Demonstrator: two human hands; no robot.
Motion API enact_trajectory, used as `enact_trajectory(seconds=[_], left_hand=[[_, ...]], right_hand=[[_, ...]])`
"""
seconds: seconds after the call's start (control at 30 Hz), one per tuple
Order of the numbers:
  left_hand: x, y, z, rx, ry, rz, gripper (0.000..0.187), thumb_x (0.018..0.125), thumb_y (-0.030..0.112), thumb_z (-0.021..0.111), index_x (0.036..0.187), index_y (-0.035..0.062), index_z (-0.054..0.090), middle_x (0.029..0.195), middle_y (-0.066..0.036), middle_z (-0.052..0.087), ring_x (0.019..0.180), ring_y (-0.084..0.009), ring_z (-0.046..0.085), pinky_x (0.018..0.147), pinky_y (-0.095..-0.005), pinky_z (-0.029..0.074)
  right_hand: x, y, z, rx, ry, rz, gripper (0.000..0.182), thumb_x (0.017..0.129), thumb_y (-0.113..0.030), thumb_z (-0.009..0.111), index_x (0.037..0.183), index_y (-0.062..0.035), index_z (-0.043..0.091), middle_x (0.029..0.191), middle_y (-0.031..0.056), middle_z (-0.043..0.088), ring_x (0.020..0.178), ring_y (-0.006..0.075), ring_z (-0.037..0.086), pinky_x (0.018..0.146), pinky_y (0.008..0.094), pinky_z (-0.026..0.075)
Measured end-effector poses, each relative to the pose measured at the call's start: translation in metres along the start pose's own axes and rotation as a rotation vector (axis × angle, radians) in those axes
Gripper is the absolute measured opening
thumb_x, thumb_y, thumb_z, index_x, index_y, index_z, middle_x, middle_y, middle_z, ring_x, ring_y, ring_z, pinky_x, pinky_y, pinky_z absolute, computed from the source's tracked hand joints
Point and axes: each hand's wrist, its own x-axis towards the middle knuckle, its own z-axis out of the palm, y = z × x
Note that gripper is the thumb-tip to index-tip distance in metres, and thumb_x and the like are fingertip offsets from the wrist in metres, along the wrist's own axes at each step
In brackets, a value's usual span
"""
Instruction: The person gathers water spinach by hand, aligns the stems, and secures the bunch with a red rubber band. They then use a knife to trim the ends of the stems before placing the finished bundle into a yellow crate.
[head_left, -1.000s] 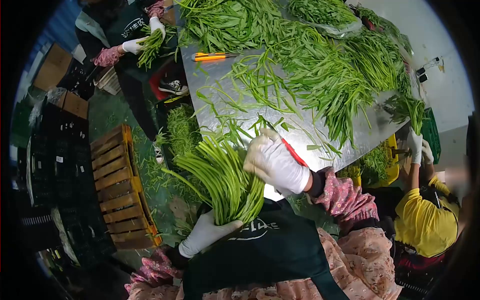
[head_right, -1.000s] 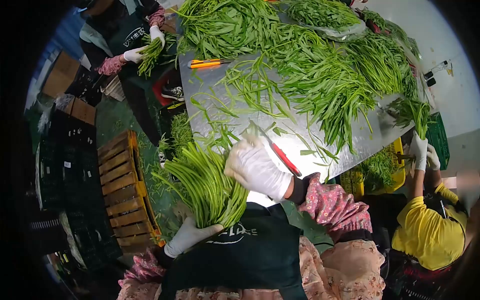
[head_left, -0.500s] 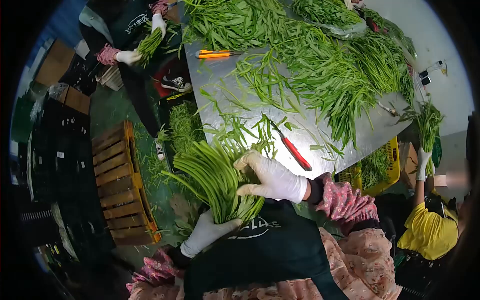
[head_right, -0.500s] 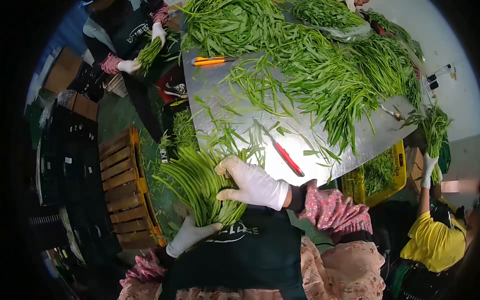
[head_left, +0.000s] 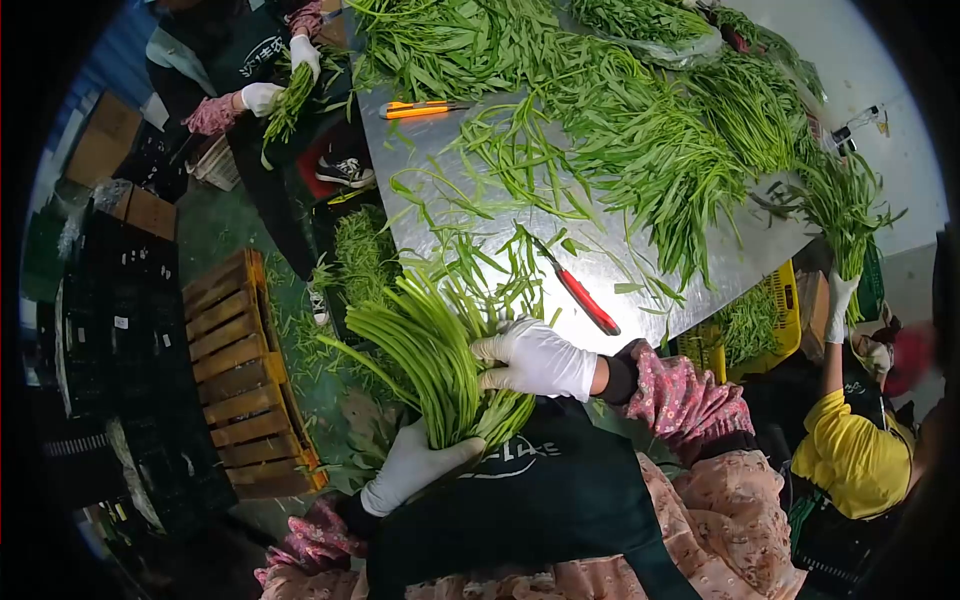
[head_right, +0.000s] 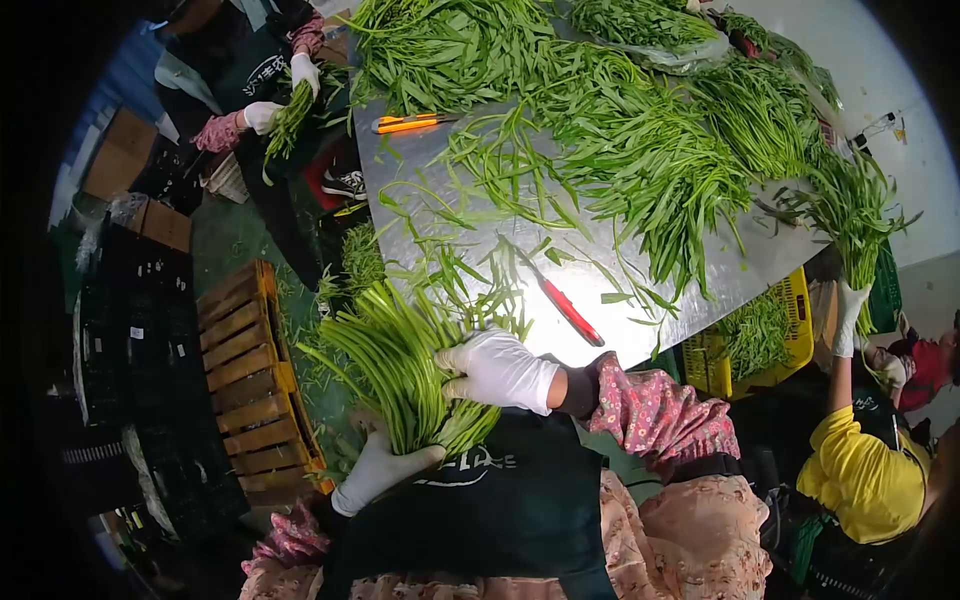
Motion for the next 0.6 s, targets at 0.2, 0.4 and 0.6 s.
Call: enact_trajectory(seconds=[0.2, 0.4, 0.6], left_hand=[[0.003, -0.001, -0.002, -0.031, -0.056, -0.01, 0.057, 0.084, 0.032, 0.078, 0.126, -0.0018, 0.059, 0.116, -0.013, 0.069, 0.109, -0.0192, 0.064, 0.097, -0.0324, 0.048], [0.004, 0.003, -0.003, -0.073, -0.1, -0.016, 0.057, 0.086, 0.03, 0.077, 0.129, -0.0021, 0.057, 0.121, -0.013, 0.067, 0.112, -0.019, 0.062, 0.1, -0.0317, 0.045], [0.004, 0.008, -0.004, -0.03, -0.104, 0.019, 0.058, 0.086, 0.03, 0.077, 0.13, -0.0018, 0.056, 0.122, -0.013, 0.066, 0.114, -0.0195, 0.062, 0.101, -0.0321, 0.045]], right_hand=[[0.0, 0.004, -0.01, 0.331, -0.036, 0.119, 0.026, 0.087, -0.027, 0.07, 0.087, -0.0011, 0.069, 0.072, 0.0159, 0.066, 0.066, 0.0306, 0.066, 0.066, 0.0365, 0.052], [0.002, 0.013, -0.009, 0.669, 0.203, 0.256, 0.023, 0.093, -0.023, 0.065, 0.085, -0.0016, 0.07, 0.075, 0.0074, 0.071, 0.064, 0.0133, 0.066, 0.064, 0.0267, 0.051], [0.017, 0.008, -0.05, 0.973, 0.789, 0.237, 0.018, 0.096, -0.016, 0.06, 0.09, -0.0026, 0.069, 0.08, 0.0043, 0.07, 0.076, 0.0119, 0.064, 0.076, 0.0283, 0.049]])
